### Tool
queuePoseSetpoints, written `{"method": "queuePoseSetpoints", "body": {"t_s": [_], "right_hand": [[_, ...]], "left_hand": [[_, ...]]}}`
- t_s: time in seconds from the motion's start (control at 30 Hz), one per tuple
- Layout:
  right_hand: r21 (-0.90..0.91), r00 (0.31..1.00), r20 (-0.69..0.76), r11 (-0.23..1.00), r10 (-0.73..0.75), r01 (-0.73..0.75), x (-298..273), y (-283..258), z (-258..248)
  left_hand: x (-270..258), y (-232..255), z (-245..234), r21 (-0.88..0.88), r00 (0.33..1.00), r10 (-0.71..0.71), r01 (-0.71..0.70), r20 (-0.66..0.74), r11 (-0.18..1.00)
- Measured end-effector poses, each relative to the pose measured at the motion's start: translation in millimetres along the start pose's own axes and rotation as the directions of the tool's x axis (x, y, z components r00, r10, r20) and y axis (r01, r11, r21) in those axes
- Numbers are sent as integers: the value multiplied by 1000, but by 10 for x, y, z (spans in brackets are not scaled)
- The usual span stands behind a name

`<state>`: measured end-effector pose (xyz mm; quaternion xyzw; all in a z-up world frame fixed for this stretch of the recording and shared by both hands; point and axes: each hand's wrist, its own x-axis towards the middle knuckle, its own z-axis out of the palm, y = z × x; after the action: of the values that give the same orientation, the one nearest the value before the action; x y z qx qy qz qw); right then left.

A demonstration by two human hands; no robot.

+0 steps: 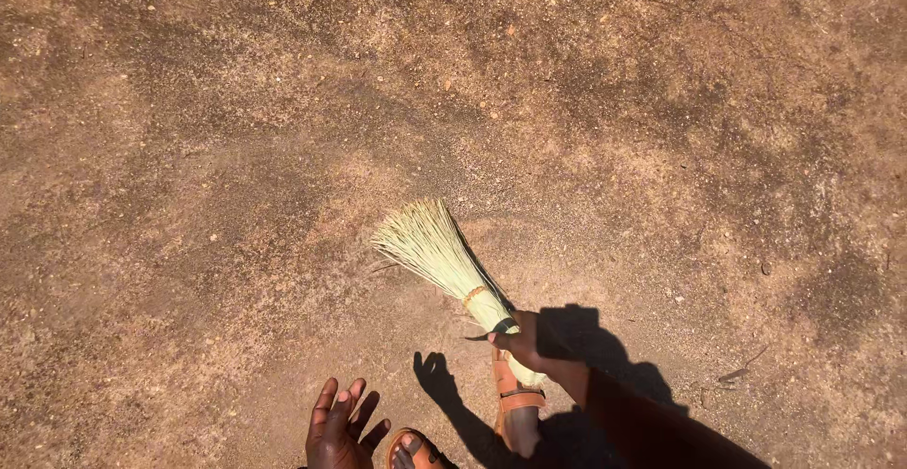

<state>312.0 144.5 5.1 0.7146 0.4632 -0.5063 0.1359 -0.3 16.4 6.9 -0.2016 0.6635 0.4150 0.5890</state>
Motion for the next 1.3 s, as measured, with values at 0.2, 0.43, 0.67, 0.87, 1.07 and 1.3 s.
{"method": "queuePoseSetpoints", "body": {"t_s": [0.2,0.43,0.67,0.87,1.07,1.3], "right_hand": [[282,942,-308,958,136,-46,-197,849,74],[-165,961,-254,984,-109,68,-929,234,646],[-509,980,199,857,31,76,-1068,-323,577],[-285,989,-67,947,133,-147,-831,935,196],[60,900,-184,918,396,-392,-468,2237,-99],[350,887,-461,911,-36,219,-452,1476,588]], "left_hand": [[133,-60,-127,68,999,-33,32,17,997],[-97,-143,58,102,1000,-10,8,16,995],[-214,-71,136,65,998,15,-19,56,998],[-52,61,59,142,1000,-17,16,4,990],[-54,141,-57,166,1000,7,-2,-28,986],[287,-98,-233,167,997,-76,72,20,983]]}}
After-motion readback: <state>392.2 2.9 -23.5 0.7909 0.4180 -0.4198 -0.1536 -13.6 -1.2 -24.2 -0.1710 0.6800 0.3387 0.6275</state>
